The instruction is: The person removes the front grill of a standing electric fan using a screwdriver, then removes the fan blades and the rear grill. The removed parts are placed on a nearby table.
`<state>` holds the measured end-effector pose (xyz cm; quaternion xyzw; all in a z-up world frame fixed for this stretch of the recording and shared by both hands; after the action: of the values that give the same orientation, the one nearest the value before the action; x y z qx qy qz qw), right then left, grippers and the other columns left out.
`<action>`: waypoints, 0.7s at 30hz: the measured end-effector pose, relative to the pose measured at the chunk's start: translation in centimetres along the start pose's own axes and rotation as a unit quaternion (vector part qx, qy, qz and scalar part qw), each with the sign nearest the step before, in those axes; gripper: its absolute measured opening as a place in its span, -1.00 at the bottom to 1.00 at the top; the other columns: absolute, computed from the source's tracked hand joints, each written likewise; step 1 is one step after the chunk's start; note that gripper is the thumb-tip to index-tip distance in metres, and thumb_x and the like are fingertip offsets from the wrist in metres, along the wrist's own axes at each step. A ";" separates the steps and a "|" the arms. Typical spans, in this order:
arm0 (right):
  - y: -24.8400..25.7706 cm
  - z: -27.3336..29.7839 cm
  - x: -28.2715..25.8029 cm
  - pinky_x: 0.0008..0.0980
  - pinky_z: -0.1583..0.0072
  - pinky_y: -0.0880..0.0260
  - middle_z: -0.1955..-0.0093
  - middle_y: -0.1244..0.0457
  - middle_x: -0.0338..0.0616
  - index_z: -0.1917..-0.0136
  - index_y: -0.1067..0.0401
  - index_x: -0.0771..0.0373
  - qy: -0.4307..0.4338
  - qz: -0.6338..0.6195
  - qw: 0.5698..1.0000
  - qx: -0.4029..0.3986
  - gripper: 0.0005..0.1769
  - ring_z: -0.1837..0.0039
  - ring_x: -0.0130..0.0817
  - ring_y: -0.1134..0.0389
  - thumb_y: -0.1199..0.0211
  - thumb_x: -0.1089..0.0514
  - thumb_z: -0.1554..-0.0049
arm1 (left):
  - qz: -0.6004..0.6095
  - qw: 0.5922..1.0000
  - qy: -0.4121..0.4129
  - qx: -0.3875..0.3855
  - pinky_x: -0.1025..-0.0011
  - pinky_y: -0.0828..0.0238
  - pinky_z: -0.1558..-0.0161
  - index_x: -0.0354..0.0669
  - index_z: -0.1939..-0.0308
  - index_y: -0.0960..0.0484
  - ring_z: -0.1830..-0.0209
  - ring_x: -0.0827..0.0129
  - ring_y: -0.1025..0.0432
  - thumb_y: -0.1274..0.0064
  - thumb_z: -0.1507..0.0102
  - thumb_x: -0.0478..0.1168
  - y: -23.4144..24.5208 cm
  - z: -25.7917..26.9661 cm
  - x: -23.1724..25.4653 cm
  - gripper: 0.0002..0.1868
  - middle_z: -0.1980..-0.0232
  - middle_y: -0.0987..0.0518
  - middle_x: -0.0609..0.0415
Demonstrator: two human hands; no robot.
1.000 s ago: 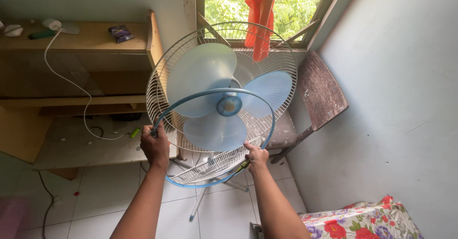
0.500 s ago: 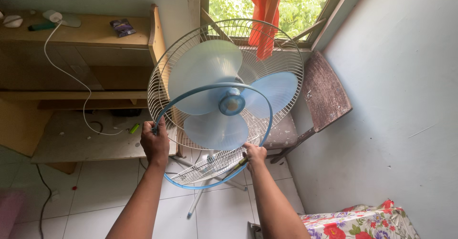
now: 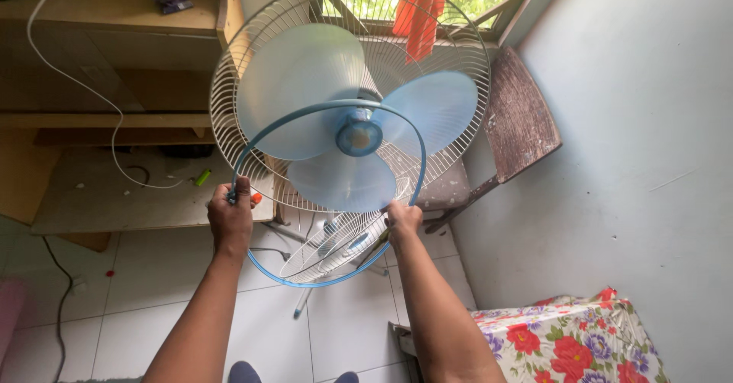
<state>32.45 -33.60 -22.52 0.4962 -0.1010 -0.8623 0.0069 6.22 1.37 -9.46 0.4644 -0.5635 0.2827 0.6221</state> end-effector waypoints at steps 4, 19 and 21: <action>2.9 1.9 -2.7 -0.23 0.12 -0.48 0.25 -0.41 0.12 0.31 -0.50 0.51 0.002 0.172 0.984 0.043 -0.72 0.18 -0.17 -0.48 -0.40 0.20 0.18 | 0.003 1.000 0.022 -0.010 0.46 -0.36 0.34 -0.23 0.34 -0.49 0.45 0.48 -0.45 0.04 -0.42 0.27 0.2 0.3 -1.4 -0.41 0.46 -0.57 0.13; 15.0 0.9 -4.8 -0.02 -0.20 -0.46 0.05 -0.40 0.32 0.19 -0.56 0.42 0.148 0.365 0.906 0.153 -0.76 -0.07 0.19 -0.47 -0.19 0.21 0.03 | 0.062 0.985 0.125 -0.102 0.48 -0.35 0.39 -0.26 0.36 -0.49 0.48 0.49 -0.40 -0.02 -0.42 0.08 -1.4 5.1 -5.1 -0.53 0.44 -0.51 0.13; 17.1 2.0 -5.3 -0.04 -0.20 -0.46 0.06 -0.41 0.30 0.19 -0.57 0.39 0.143 0.373 0.902 0.162 -0.77 -0.06 0.18 -0.47 -0.24 0.19 0.06 | 0.091 0.978 0.132 -0.131 0.47 -0.29 0.46 -0.22 0.32 -0.49 0.48 0.50 -0.38 -0.01 -0.40 0.03 -2.3 5.8 -4.8 -0.61 0.43 -0.51 0.14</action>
<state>31.88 -49.45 -13.91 0.5346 -0.4146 -0.6882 0.2620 4.75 -3.91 -15.09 0.2840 -0.5485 0.3211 0.7180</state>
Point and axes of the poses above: each hand's wrist, its own z-axis away from the middle knuckle, its own y-axis out of the back of the hand, x = y × z, the point moved 10 cm from there along -z, towards the middle knuckle
